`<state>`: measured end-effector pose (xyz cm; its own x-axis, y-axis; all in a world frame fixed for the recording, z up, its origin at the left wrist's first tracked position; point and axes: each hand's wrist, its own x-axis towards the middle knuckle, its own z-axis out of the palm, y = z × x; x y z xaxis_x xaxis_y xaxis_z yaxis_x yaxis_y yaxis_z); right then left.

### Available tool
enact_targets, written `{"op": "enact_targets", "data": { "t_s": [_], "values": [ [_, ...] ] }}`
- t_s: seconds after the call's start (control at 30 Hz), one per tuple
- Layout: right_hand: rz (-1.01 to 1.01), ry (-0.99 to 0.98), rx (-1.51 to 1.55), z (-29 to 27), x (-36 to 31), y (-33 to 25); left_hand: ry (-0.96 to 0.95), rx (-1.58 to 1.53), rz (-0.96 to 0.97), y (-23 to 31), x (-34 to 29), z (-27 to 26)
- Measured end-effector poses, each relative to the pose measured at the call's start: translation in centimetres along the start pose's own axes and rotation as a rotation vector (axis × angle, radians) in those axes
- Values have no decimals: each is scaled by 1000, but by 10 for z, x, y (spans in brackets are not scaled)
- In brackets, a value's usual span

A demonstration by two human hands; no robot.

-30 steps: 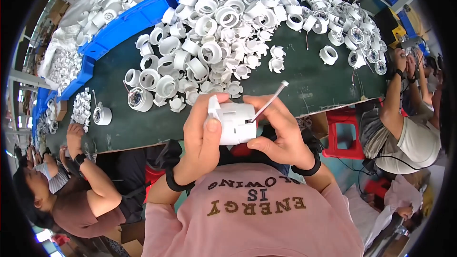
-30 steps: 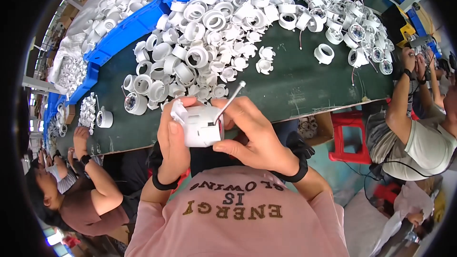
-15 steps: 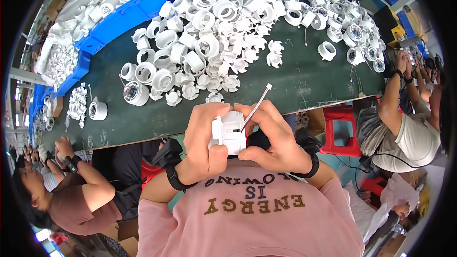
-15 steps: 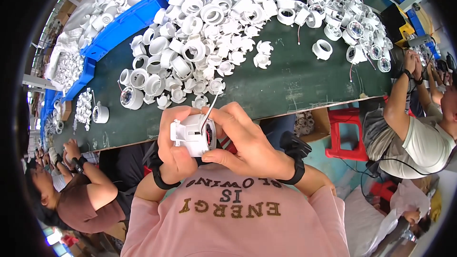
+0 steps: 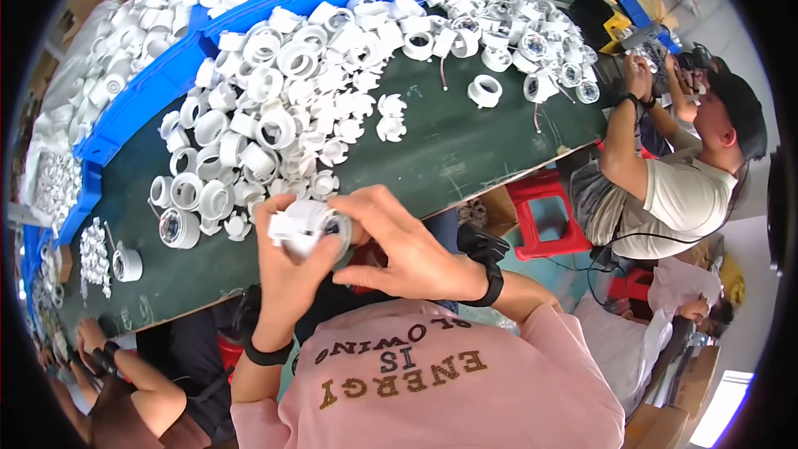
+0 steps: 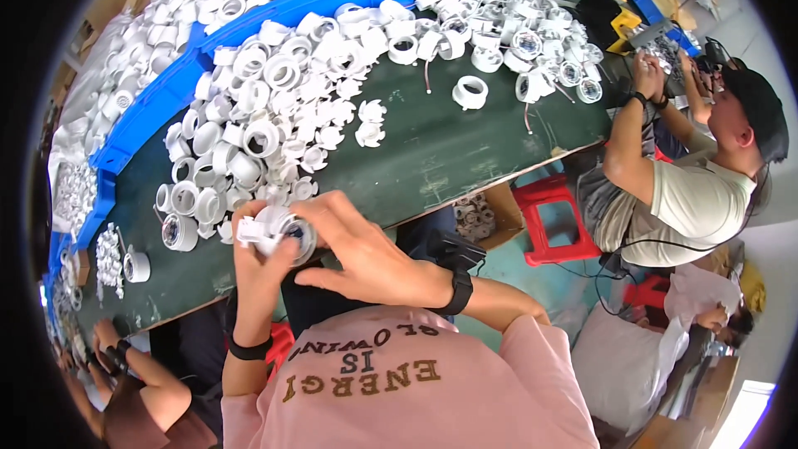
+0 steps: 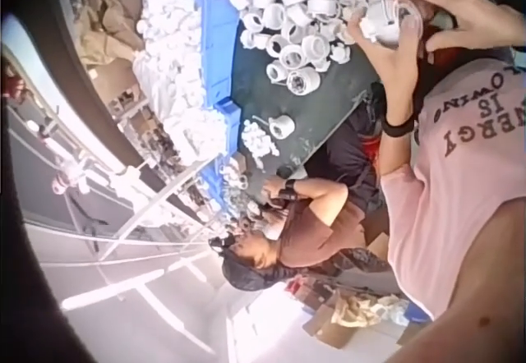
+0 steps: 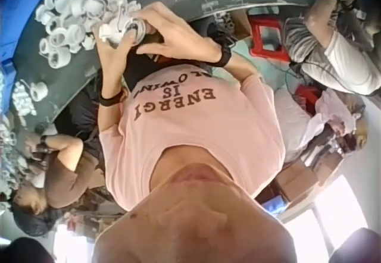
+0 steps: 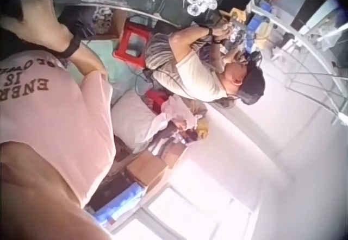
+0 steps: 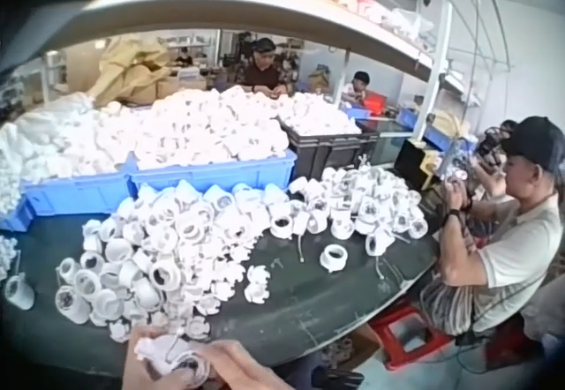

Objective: The person picks up a white plastic housing and a camera lens assembly by hand, fits the lens into the housing, and presses them together. They then set the assembled unit aside on the table and repeat the process with other components.

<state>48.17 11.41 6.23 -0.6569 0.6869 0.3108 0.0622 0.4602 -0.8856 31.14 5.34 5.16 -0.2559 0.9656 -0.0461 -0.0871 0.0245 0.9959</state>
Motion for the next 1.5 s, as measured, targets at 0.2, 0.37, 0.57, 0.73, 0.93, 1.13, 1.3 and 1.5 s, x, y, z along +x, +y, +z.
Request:
{"op": "enact_targets", "data": {
  "t_s": [0.2,0.37,0.57,0.73,0.93,1.13,1.3,1.5],
  "values": [
    [-34,264,-570,-96,6,41,319,-180,-73,-19,-22,-97],
    [129,506,-1370,-232,-10,124,503,-59,-88,-14,-53,-201],
    [186,387,-1307,-263,-17,150,708,15,-168,-39,-47,-251],
    [163,561,-580,-187,3,110,753,733,-30,-61,-35,-282],
    [-72,69,-455,-98,44,96,849,863,429,-21,-17,-176],
    [-98,60,-929,-84,30,114,391,629,470,-5,-15,-73],
    [43,254,-474,-126,-3,131,164,596,483,6,2,-26],
    [138,376,-407,-122,-6,135,-82,820,845,-30,104,59]
  ]
}}
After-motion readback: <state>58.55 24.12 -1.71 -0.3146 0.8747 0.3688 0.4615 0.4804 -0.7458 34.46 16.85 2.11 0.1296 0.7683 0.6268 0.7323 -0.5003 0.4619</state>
